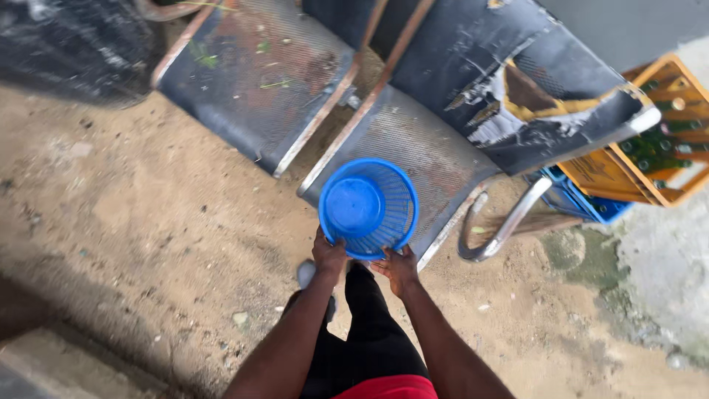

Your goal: The person empties a blue plastic bin, places a new black trash bag inside the bin, and then ties a full black trash bag.

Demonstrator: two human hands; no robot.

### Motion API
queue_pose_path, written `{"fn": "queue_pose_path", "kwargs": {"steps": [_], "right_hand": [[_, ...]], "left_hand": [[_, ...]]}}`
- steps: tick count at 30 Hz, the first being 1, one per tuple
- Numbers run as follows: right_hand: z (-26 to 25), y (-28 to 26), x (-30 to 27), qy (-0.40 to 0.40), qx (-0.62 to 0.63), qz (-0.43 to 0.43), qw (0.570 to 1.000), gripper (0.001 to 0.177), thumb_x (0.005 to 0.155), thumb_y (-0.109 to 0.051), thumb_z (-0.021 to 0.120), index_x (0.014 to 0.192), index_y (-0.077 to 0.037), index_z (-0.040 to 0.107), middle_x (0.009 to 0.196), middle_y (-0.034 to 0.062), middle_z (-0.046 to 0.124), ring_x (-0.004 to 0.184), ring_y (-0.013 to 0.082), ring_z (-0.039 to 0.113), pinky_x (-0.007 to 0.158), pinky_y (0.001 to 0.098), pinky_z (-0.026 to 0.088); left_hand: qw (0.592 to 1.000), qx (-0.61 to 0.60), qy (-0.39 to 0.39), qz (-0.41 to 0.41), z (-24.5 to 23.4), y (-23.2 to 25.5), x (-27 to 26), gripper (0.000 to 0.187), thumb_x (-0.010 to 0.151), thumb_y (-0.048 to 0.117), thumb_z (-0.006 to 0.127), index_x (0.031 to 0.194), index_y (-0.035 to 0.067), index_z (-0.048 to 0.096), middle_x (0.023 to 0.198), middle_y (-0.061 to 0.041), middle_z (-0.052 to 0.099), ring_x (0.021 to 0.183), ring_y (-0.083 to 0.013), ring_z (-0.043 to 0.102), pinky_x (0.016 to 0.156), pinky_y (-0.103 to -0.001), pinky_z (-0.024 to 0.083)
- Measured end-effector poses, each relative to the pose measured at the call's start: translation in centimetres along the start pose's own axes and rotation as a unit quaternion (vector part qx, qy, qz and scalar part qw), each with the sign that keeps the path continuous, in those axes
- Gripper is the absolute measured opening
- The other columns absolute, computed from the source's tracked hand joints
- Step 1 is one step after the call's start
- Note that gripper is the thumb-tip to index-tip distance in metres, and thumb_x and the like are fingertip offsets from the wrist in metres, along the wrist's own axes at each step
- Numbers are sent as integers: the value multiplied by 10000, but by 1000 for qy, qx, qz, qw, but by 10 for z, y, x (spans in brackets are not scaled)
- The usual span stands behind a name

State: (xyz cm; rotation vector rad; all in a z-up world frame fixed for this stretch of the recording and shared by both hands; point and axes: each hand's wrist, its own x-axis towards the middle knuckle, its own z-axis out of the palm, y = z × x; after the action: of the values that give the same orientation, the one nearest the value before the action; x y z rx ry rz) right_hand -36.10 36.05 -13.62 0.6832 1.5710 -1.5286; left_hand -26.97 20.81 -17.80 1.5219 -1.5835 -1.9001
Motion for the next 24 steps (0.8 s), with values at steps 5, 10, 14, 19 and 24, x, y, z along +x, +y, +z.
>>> {"fn": "queue_pose_path", "kwargs": {"steps": [5, 10, 14, 19, 24], "right_hand": [[-15, -25, 8, 61, 60, 4, 996, 726, 981, -49, 564, 1555, -205, 147, 1263, 224, 629, 1054, 391, 689, 903, 545, 589], [-13, -30, 26, 58, 85, -55, 993, 751, 938, -78, 561, 1597, -206, 225, 1346, 189, 593, 1113, 399, 664, 887, 547, 568], [-17, -26, 35, 90, 94, -11, 991, 798, 947, -123, 614, 1594, -233, 161, 1385, 179, 586, 1153, 391, 651, 906, 549, 557], [-13, -26, 11, 120, 114, -10, 986, 943, 904, -171, 701, 1623, -211, 92, 1398, 162, 591, 1179, 374, 622, 904, 537, 550], [-30, -34, -76, 144, 172, -97, 970, 862, 898, -231, 707, 1617, -174, 234, 1400, 166, 600, 1210, 331, 632, 914, 509, 557]], "left_hand": [[975, -183, -83, -98, 55, -17, 41, 571, 916, -111, 555, 1440, 104, 485, 1217, -125, 689, 1020, -323, 697, 777, -524, 623], [966, -127, -181, -137, 75, -19, 69, 582, 987, -42, 556, 1483, 209, 380, 1355, -117, 604, 1094, -281, 679, 838, -510, 636], [956, -115, -231, -138, 71, -30, 83, 592, 995, -24, 548, 1506, 202, 353, 1356, -138, 602, 1094, -302, 695, 862, -510, 644], [939, -43, -305, -156, 46, -20, 77, 715, 958, 93, 706, 1556, 173, 324, 1348, -180, 593, 1084, -295, 638, 967, -472, 556], [951, 51, -252, -172, 21, 22, 15, 983, 890, 259, 755, 1646, 198, 130, 1389, -32, 549, 1166, -170, 570, 1045, -446, 436]]}}
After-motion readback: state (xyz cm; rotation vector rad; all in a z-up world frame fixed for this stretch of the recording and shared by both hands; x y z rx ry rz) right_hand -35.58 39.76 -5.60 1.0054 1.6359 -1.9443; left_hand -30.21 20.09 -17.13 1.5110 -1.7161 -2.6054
